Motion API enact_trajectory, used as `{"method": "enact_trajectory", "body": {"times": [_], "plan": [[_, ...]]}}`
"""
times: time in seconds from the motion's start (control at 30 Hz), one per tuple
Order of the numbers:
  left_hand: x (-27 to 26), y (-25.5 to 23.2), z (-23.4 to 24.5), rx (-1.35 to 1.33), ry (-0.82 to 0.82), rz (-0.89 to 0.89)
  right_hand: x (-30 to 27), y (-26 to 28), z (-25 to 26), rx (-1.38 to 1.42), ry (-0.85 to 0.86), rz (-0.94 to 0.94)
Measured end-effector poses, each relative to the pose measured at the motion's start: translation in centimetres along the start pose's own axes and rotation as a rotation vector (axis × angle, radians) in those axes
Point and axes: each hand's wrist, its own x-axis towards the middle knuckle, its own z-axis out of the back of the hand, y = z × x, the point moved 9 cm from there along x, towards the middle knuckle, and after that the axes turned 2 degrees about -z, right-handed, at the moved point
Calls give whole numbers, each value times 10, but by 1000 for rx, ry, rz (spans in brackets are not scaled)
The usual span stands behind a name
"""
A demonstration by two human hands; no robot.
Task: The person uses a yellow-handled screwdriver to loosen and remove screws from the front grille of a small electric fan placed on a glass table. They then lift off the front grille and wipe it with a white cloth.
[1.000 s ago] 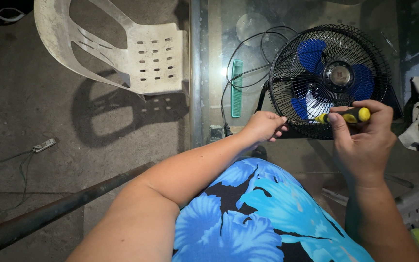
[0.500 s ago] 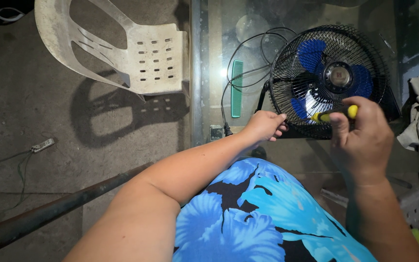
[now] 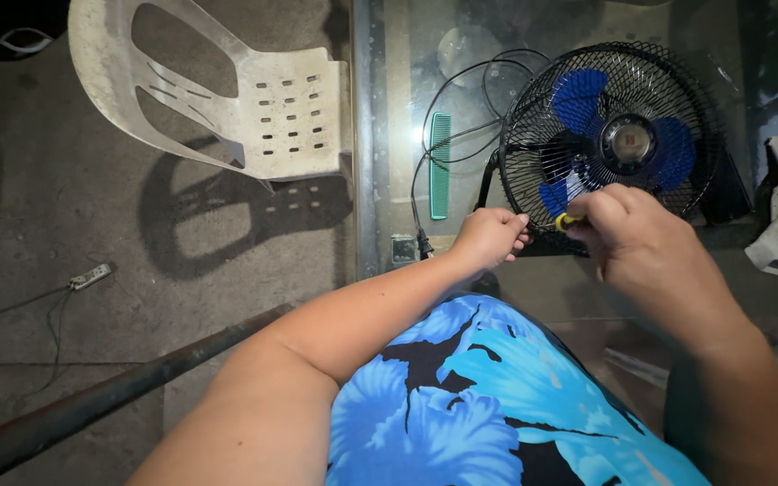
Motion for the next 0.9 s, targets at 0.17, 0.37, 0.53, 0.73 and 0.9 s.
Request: {"method": "enact_trajectory", "body": {"times": [0.17,0.37,0.53,0.73,0.9], "plan": [[-7,-7,2,17,12,-3,-2,-18,1,24,253,-167],[-9,-18,-1,18,20,-31,-15,-8,25,-127,-18,-129],[-5,-18,-6,-32,47,-17,-18,-7,33,-232,-171,-286],[-1,-7,-7,-29,40,-11,-9,14,35,-210,-113,-59],[-3,-7,-7,-36,35,10,-1,21,37,-22,-216,10]]}}
